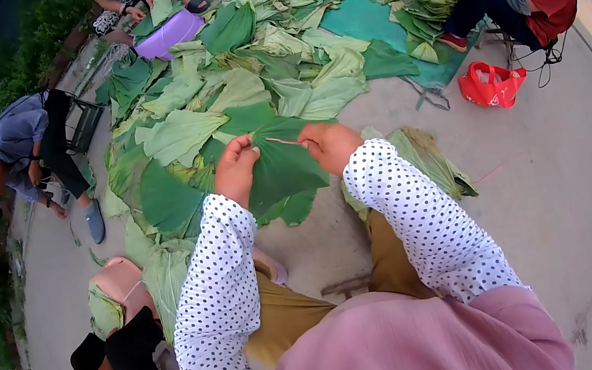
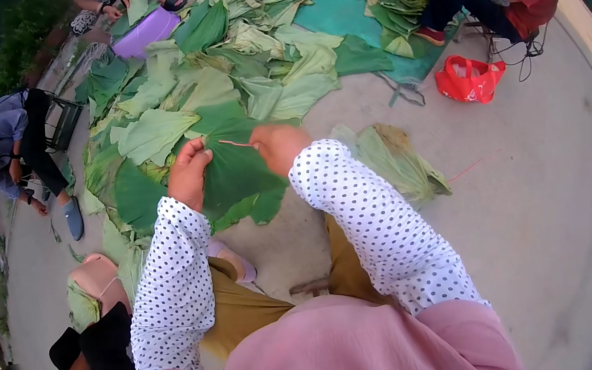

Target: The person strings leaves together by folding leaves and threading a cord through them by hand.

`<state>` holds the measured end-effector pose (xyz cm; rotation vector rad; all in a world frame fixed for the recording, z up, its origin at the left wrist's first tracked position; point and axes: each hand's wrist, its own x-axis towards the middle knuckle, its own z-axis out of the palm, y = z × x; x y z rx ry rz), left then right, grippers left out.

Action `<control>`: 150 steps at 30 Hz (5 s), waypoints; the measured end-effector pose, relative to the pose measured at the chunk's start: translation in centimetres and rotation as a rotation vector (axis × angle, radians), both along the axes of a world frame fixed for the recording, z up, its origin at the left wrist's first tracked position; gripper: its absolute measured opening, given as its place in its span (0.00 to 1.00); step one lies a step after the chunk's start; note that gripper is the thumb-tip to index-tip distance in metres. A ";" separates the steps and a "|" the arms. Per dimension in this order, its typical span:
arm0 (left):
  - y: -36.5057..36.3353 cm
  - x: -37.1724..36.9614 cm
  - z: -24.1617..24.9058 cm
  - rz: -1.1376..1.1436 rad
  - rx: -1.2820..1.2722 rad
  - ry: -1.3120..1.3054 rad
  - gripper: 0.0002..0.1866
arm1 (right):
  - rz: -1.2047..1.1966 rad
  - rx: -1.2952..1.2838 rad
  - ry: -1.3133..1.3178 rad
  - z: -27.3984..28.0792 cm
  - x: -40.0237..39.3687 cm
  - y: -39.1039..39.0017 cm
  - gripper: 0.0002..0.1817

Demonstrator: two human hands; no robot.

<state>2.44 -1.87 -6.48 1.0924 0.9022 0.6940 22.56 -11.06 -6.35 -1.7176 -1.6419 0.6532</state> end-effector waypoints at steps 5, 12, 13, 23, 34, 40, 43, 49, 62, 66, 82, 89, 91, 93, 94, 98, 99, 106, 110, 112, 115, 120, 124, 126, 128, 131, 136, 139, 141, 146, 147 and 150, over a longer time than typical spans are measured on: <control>-0.9 0.6 -0.6 0.073 -0.012 -0.023 0.13 | -0.010 0.031 -0.037 -0.1 0.4 -0.4 0.09; -0.3 1.3 -1.7 0.068 -0.013 -0.069 0.13 | 0.009 -0.015 -0.033 -0.3 1.1 -0.2 0.10; -0.2 1.4 -1.7 0.057 -0.007 -0.059 0.13 | 0.014 0.021 -0.023 -0.6 1.1 -0.1 0.09; 0.4 1.2 -1.5 0.068 -0.064 -0.076 0.14 | 0.016 0.010 -0.072 -1.0 0.6 1.0 0.09; -0.2 0.9 -1.6 0.081 -0.059 -0.041 0.13 | -0.002 -0.038 -0.052 -0.2 0.7 0.6 0.09; -0.7 1.4 -1.8 0.109 -0.040 -0.003 0.15 | -0.022 -0.042 -0.085 -0.6 0.7 0.5 0.09; -1.4 1.7 -1.2 0.126 -0.044 0.021 0.16 | -0.033 -0.051 -0.102 -0.6 0.6 0.5 0.09; -1.8 2.4 -1.1 0.127 0.020 0.081 0.17 | -0.042 -0.044 -0.131 -1.4 0.8 0.8 0.08; -4.2 3.8 -0.6 -0.026 0.031 0.048 0.15 | -0.048 -0.076 -0.046 -0.6 0.6 1.0 0.08; -3.3 3.2 -0.8 0.098 -0.136 0.076 0.08 | -0.055 -0.056 -0.005 -0.9 0.7 1.0 0.09; -2.6 4.7 -0.5 -0.046 -0.143 -0.059 0.07 | -0.002 0.073 0.069 -0.3 2.2 -0.2 0.14; -2.3 4.5 -1.0 0.008 -0.135 -0.089 0.08 | -0.089 0.056 -0.115 -6.5 10.7 -4.7 0.10; -2.4 4.6 -0.8 0.015 -0.143 -0.119 0.07 | -0.185 -0.012 -0.185 -9.2 12.8 -6.8 0.08; -2.5 4.8 -0.7 -0.004 -0.148 -0.142 0.07 | -0.275 -0.039 -0.161 -13.1 14.3 -9.3 0.08; -2.5 4.8 -0.8 -0.011 -0.146 -0.166 0.07 | -0.355 -0.057 -0.139 -15.1 15.0 -10.6 0.08; -2.6 4.5 -0.8 -0.039 -0.134 -0.191 0.09 | -0.560 -0.188 -0.172 -21.3 15.9 -16.5 0.10; -2.6 4.5 -0.9 -0.050 -0.129 -0.190 0.09 | -0.602 -0.349 -0.256 -21.6 15.8 -17.8 0.12; -2.3 4.2 -1.6 0.011 -0.078 -0.092 0.09 | -0.556 -0.437 -0.179 -18.6 16.7 -14.2 0.20; -2.5 4.4 -1.0 -0.043 -0.076 -0.100 0.09 | -0.099 -0.297 0.359 -3.8 11.3 -5.4 0.17; -2.3 4.3 -1.3 -0.050 -0.062 -0.103 0.09 | 0.030 -0.237 0.270 -0.9 7.2 -2.5 0.15; -2.1 3.9 -1.3 -0.061 -0.062 -0.113 0.09 | 0.094 -0.273 0.123 0.2 3.8 0.0 0.13; -1.0 0.7 -5.3 -0.050 -0.260 0.031 0.16 | 0.092 -0.220 -0.363 -1.8 2.6 0.4 0.08; -0.8 -4.7 -17.8 -0.064 -0.281 0.610 0.17 | 0.172 -0.279 -0.348 -1.9 1.5 0.9 0.08; -0.4 -8.8 -24.7 0.001 -0.421 0.789 0.15 | 0.174 -0.274 -0.361 -2.1 0.9 0.9 0.08; 0.8 -13.0 -32.4 -0.140 -0.208 1.008 0.15 | 0.221 -0.310 -0.378 -1.8 0.7 1.0 0.08; 3.1 -13.5 -32.3 -0.715 0.316 1.579 0.15 | 0.272 -0.335 -0.397 -1.5 0.3 1.0 0.08; 8.0 -10.6 -30.8 0.284 -0.088 1.285 0.27 | 0.266 -0.321 -0.392 -0.6 -0.1 2.1 0.05; 10.3 -9.3 -31.6 0.313 0.055 1.381 0.31 | 0.233 -0.370 -0.321 -0.1 -0.4 2.7 0.03; 11.5 -8.7 -31.9 0.280 -0.024 1.394 0.31 | 0.239 -0.388 -0.323 -0.1 -0.5 3.0 0.03; 12.2 -8.9 -31.5 0.157 -0.196 1.309 0.32 | 0.242 -0.356 -0.315 -0.2 -0.5 3.4 0.03; 12.0 -9.0 -31.9 0.230 -0.173 1.190 0.31 | 0.238 -0.352 -0.314 -0.1 -0.5 3.3 0.03; 12.5 -8.6 -31.4 0.334 -0.019 1.048 0.28 | 0.206 -0.319 -0.309 0.0 -0.3 3.2 0.03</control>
